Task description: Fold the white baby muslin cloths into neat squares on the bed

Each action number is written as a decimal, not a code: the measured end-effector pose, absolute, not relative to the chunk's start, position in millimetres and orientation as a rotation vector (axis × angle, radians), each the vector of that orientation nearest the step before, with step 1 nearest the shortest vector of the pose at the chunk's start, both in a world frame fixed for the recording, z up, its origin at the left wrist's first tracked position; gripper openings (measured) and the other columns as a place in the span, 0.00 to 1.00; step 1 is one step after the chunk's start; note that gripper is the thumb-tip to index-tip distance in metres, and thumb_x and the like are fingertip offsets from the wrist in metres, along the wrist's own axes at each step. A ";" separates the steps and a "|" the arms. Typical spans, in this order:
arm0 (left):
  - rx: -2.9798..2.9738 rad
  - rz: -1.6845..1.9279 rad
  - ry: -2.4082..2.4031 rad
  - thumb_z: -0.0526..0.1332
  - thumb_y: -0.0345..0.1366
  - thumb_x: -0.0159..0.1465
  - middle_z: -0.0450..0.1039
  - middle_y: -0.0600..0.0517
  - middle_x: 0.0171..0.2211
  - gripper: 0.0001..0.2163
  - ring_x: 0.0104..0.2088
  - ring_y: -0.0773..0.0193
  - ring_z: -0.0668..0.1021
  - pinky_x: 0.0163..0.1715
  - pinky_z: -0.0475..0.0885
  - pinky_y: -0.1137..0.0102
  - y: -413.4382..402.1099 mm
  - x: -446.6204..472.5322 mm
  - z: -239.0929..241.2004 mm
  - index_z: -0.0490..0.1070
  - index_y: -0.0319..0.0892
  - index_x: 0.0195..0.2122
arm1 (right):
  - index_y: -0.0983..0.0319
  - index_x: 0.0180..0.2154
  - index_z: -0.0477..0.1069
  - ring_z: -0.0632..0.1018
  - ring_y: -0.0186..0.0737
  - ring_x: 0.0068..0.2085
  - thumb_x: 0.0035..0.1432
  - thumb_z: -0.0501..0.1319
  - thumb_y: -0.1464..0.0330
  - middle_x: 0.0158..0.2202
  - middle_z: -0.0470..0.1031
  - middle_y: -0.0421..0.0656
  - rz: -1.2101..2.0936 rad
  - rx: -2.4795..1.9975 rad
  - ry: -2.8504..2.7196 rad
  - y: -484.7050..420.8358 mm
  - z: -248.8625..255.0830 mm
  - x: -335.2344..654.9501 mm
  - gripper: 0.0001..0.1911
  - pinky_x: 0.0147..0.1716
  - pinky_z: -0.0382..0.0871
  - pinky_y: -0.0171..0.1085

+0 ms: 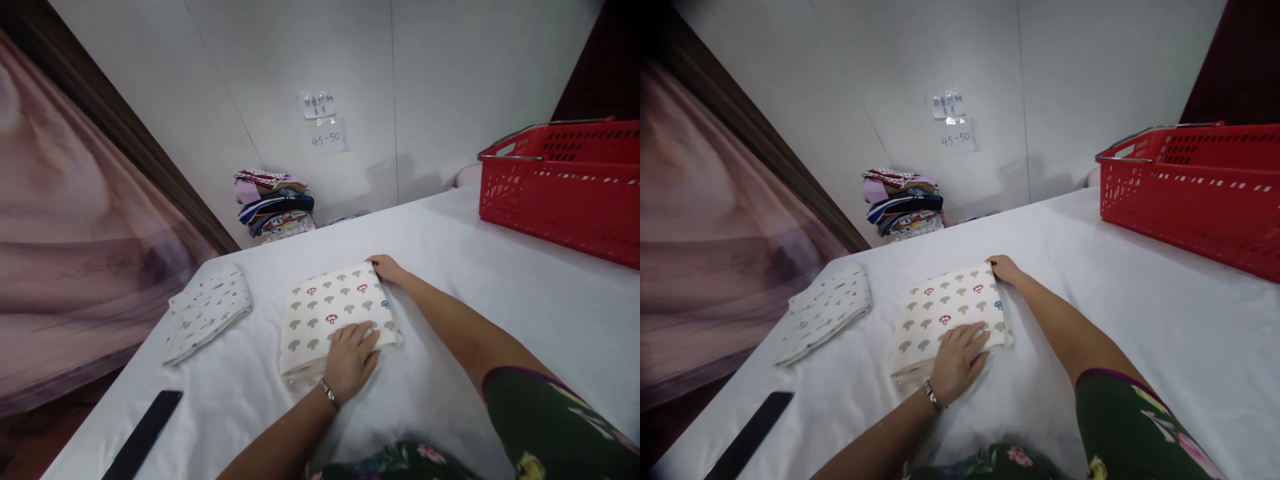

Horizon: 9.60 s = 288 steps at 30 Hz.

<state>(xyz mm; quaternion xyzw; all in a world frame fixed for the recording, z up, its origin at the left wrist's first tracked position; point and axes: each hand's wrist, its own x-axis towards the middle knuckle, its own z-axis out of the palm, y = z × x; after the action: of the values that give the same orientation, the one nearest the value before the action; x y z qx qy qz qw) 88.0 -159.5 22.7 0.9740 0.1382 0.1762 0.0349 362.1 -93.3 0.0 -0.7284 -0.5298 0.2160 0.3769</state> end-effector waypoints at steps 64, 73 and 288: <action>2.901 0.476 0.408 0.55 0.33 0.60 0.68 0.47 0.43 0.14 0.45 0.58 0.69 0.45 0.65 0.62 -191.3 96.6 38.4 0.64 0.41 0.47 | 0.61 0.41 0.64 0.70 0.30 0.16 0.50 0.60 0.53 0.19 0.67 0.35 1.380 -1.551 -0.730 -267.3 17.6 255.4 0.22 0.12 0.61 0.27; 2.720 0.892 0.836 0.54 0.34 0.61 0.70 0.46 0.46 0.12 0.49 0.59 0.70 0.50 0.65 0.58 -141.7 14.6 38.0 0.68 0.44 0.46 | 0.59 0.39 0.65 0.69 0.30 0.19 0.53 0.58 0.54 0.22 0.67 0.37 1.430 -1.582 -0.702 -272.7 21.5 257.8 0.18 0.15 0.62 0.28; 1.565 0.710 1.207 0.62 0.40 0.56 0.71 0.45 0.44 0.26 0.39 0.61 0.75 0.39 0.69 0.68 -72.3 -19.3 9.5 0.59 0.40 0.54 | 0.54 0.60 0.54 0.74 0.46 0.39 0.48 0.62 0.53 0.39 0.72 0.45 0.878 -1.851 -0.828 -248.8 23.6 257.9 0.39 0.39 0.69 0.42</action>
<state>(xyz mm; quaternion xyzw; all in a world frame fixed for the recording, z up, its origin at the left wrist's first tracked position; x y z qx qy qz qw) -19.3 -72.3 9.5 0.6465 0.4986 0.2932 0.4975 257.9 -248.8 23.6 -0.7485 -0.3347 0.3548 0.4492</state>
